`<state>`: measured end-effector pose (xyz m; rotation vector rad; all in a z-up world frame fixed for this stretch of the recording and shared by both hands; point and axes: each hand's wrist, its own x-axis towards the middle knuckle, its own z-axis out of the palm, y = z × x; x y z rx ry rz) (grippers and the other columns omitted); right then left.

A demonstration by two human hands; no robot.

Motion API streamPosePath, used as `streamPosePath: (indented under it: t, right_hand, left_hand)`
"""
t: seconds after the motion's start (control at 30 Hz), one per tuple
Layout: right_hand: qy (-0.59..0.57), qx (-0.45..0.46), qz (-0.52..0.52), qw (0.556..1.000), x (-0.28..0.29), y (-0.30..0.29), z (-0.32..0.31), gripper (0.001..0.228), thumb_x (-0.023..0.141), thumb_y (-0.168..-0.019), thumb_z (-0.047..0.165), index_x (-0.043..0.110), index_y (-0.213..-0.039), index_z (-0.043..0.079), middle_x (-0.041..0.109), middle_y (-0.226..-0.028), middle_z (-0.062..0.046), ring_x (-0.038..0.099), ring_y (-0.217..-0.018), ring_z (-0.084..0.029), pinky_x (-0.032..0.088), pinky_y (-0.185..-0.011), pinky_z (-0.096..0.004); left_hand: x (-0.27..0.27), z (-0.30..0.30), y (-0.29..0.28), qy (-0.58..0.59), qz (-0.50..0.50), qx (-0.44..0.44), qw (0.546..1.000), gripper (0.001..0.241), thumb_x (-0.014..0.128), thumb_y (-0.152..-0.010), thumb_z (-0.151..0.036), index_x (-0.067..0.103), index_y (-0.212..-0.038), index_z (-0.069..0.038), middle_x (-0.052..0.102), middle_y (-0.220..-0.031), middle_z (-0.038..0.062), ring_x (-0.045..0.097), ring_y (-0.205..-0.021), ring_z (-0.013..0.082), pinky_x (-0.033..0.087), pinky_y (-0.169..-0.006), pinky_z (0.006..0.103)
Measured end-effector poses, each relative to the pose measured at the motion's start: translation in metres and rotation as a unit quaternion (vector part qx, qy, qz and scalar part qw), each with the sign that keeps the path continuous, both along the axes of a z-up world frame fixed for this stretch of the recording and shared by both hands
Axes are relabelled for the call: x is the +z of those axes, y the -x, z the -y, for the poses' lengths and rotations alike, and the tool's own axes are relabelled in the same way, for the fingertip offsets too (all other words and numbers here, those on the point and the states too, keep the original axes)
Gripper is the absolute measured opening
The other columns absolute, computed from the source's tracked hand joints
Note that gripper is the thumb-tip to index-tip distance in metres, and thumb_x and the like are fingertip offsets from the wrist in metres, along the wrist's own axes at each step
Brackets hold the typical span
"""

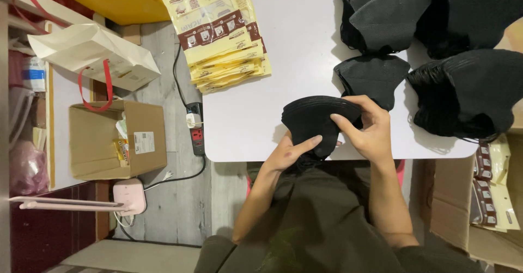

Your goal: Folding and stacking black fabric masks on a white work surface

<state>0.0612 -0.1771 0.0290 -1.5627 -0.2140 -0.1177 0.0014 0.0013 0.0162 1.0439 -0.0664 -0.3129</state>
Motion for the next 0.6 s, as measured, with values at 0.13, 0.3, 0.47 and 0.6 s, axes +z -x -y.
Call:
streamPosePath:
  t: [0.13, 0.3, 0.47, 0.6]
  right_hand:
    - [0.002, -0.008, -0.001, 1.000, -0.003, -0.002, 0.003, 0.028, 0.083, -0.084, -0.004, 0.073, -0.110, -0.005, 0.071, -0.086, -0.015, 0.062, -0.079, -0.014, 0.054, -0.073, -0.029]
    - [0.005, -0.017, -0.007, 1.000, 0.006, -0.005, 0.004, 0.029, 0.082, -0.086, -0.002, 0.072, -0.113, -0.005, 0.070, -0.089, -0.014, 0.060, -0.084, -0.013, 0.053, -0.076, -0.029]
    - [0.008, -0.018, 0.012, 1.000, 0.004, -0.007, 0.003, 0.027, 0.083, -0.083, -0.005, 0.073, -0.107, -0.005, 0.070, -0.086, -0.014, 0.061, -0.080, -0.014, 0.052, -0.075, -0.029]
    - [0.008, -0.007, 0.015, 1.000, -0.006, -0.007, 0.004, 0.027, 0.084, -0.081, -0.004, 0.073, -0.106, -0.004, 0.070, -0.086, -0.013, 0.061, -0.079, -0.013, 0.051, -0.075, -0.027]
  left_hand:
    - [-0.042, -0.016, -0.013, -0.026, 0.004, -0.002, 1.000, 0.047, 0.077, -0.092, -0.009, 0.060, -0.132, 0.007, 0.071, -0.117, 0.020, 0.065, -0.106, 0.0202, 0.057, -0.090, 0.0417]
    - [-0.042, -0.011, -0.016, -0.038, 0.008, -0.007, 0.999, 0.040, 0.072, -0.098, -0.013, 0.061, -0.131, 0.007, 0.071, -0.116, 0.020, 0.063, -0.105, 0.0175, 0.058, -0.088, 0.0402]
    - [-0.044, -0.014, -0.017, -0.002, -0.010, -0.010, 1.000, 0.037, 0.070, -0.098, -0.011, 0.062, -0.131, 0.005, 0.071, -0.117, 0.018, 0.064, -0.105, 0.0171, 0.058, -0.088, 0.0391]
    - [-0.041, -0.014, -0.015, 0.024, -0.018, -0.010, 1.000, 0.038, 0.073, -0.095, -0.005, 0.064, -0.131, 0.004, 0.072, -0.116, 0.017, 0.064, -0.104, 0.0156, 0.058, -0.088, 0.0379]
